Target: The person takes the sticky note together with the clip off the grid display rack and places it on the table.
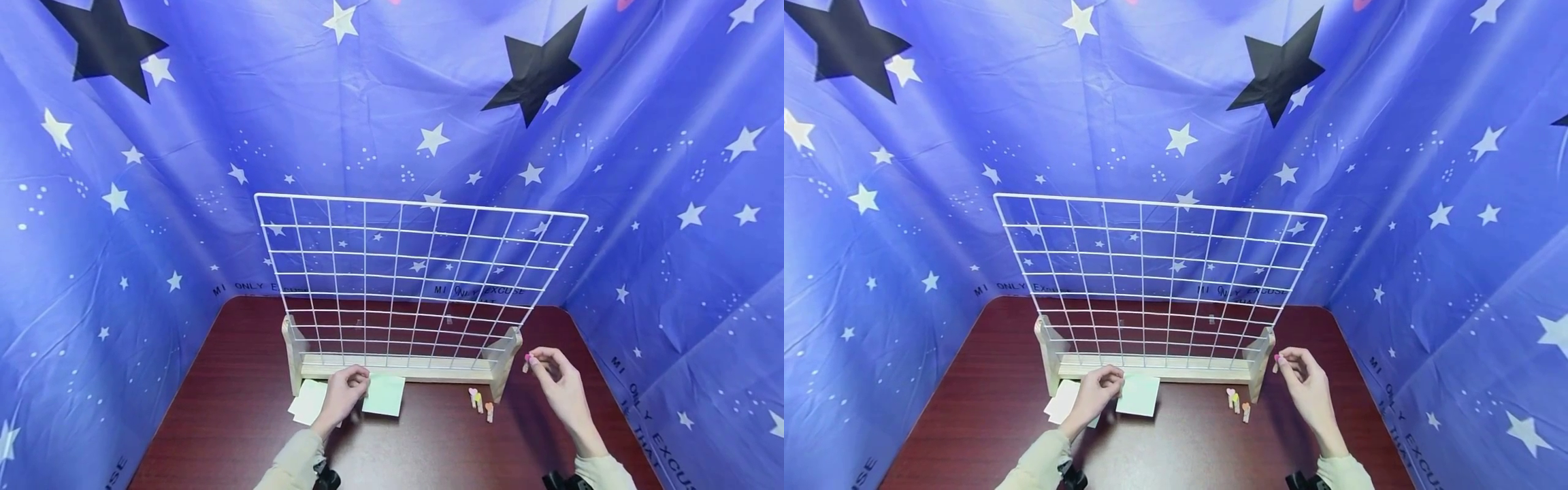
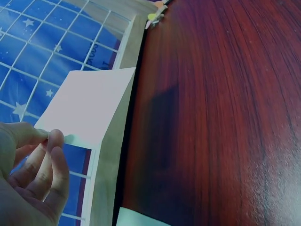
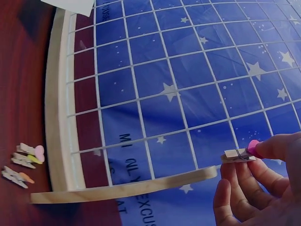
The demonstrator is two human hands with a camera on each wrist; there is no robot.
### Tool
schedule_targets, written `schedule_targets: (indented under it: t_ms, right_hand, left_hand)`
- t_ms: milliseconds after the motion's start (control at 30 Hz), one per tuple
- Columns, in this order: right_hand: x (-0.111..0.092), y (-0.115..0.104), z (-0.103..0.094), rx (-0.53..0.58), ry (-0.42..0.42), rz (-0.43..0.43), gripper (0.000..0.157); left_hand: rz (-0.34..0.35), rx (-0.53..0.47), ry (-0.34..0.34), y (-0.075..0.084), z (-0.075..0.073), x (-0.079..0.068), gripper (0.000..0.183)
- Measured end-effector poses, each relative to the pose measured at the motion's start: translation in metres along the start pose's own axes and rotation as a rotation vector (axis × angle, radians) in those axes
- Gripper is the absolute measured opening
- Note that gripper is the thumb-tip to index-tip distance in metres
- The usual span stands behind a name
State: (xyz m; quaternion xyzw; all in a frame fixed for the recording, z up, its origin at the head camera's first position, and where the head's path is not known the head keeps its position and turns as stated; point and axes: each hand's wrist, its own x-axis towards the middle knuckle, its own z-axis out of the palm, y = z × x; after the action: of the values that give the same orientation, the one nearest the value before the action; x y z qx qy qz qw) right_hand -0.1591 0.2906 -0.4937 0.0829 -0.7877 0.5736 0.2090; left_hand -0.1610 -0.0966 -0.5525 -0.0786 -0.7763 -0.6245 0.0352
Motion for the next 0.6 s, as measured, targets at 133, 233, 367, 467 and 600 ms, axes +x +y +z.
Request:
schedule_targets:
  t_ms: [133, 233, 367, 467, 600]
  right_hand:
    - [-0.007, 0.007, 0.000, -0.017, 0.002, 0.027, 0.010]
    - [-0.012, 0.012, 0.001, -0.014, -0.005, 0.042, 0.009]
    - [-0.014, 0.017, 0.004, 0.000, -0.026, 0.057, 0.009]
    - [-0.016, 0.020, 0.006, -0.003, -0.041, 0.068, 0.009]
    - [-0.020, 0.026, 0.008, -0.013, -0.064, 0.080, 0.008]
  left_hand:
    - [0.003, 0.009, 0.011, -0.005, -0.006, -0.002, 0.008]
    - [-0.018, 0.011, 0.027, -0.012, -0.011, -0.004, 0.008]
    - [-0.041, 0.002, 0.056, -0.018, -0.019, -0.009, 0.008]
    - [-0.060, 0.004, 0.078, -0.023, -0.025, -0.012, 0.008]
    - [-0.089, 0.001, 0.114, -0.043, -0.034, -0.011, 0.009]
